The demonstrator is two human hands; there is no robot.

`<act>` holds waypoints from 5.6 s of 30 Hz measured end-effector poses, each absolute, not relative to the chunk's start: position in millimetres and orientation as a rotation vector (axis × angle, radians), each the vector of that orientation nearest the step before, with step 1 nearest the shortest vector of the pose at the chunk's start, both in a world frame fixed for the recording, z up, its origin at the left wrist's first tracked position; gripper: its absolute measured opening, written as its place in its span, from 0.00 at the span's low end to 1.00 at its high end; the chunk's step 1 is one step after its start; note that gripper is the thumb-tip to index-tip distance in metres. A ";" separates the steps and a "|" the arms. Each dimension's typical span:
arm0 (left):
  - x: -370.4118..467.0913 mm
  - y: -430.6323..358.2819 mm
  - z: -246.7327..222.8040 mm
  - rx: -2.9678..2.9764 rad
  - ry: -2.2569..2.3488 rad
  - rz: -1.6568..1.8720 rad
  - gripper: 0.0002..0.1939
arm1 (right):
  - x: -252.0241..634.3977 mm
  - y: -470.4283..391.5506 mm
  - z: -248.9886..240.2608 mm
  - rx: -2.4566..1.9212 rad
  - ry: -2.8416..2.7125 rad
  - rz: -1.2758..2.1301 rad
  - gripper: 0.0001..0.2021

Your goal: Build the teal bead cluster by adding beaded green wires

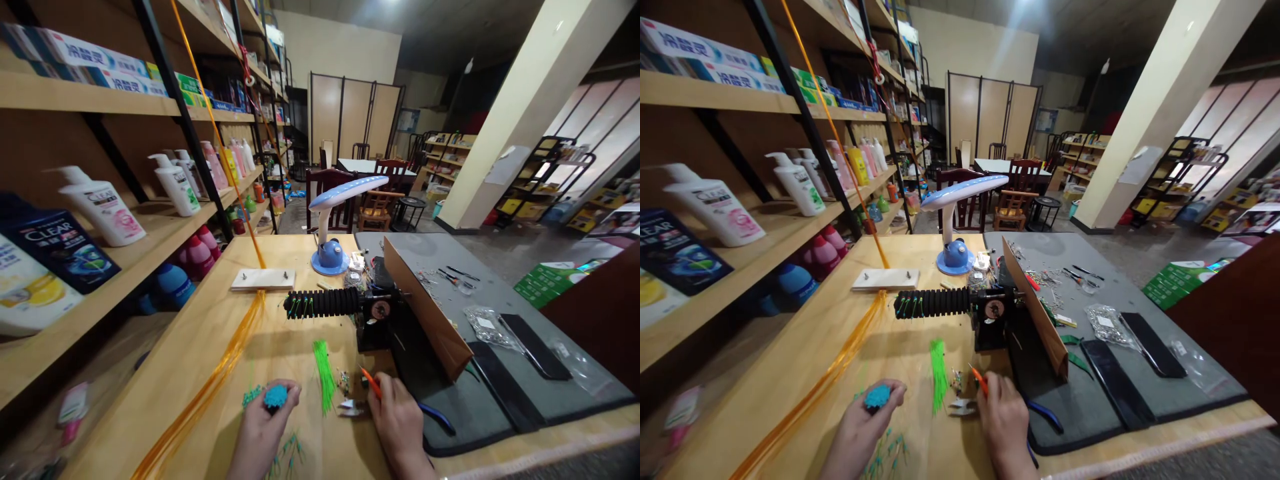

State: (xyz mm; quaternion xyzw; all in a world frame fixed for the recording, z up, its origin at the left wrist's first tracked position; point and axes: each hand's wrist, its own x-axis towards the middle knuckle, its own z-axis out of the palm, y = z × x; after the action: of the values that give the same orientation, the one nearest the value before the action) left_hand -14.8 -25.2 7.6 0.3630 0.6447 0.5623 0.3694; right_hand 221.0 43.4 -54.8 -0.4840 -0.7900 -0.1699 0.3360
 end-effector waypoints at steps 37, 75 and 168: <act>-11.5 -25.2 0.6 0.849 1.509 1.490 0.19 | 146.4 14.7 -9.5 -0.929 -2.134 0.869 0.13; -26.6 -13.3 1.3 0.747 1.341 1.280 0.23 | 143.8 27.4 -16.1 -0.758 -2.128 0.909 0.14; -26.6 -32.1 37.9 1.759 1.505 1.011 0.06 | 182.0 12.1 29.2 -0.897 -2.369 0.751 0.12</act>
State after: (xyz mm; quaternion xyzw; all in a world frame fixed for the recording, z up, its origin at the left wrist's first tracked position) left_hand -26.6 -32.1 37.9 0.6635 0.5678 0.3816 0.3029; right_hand 182.0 12.1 29.2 -0.3291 -0.8689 0.2753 0.2470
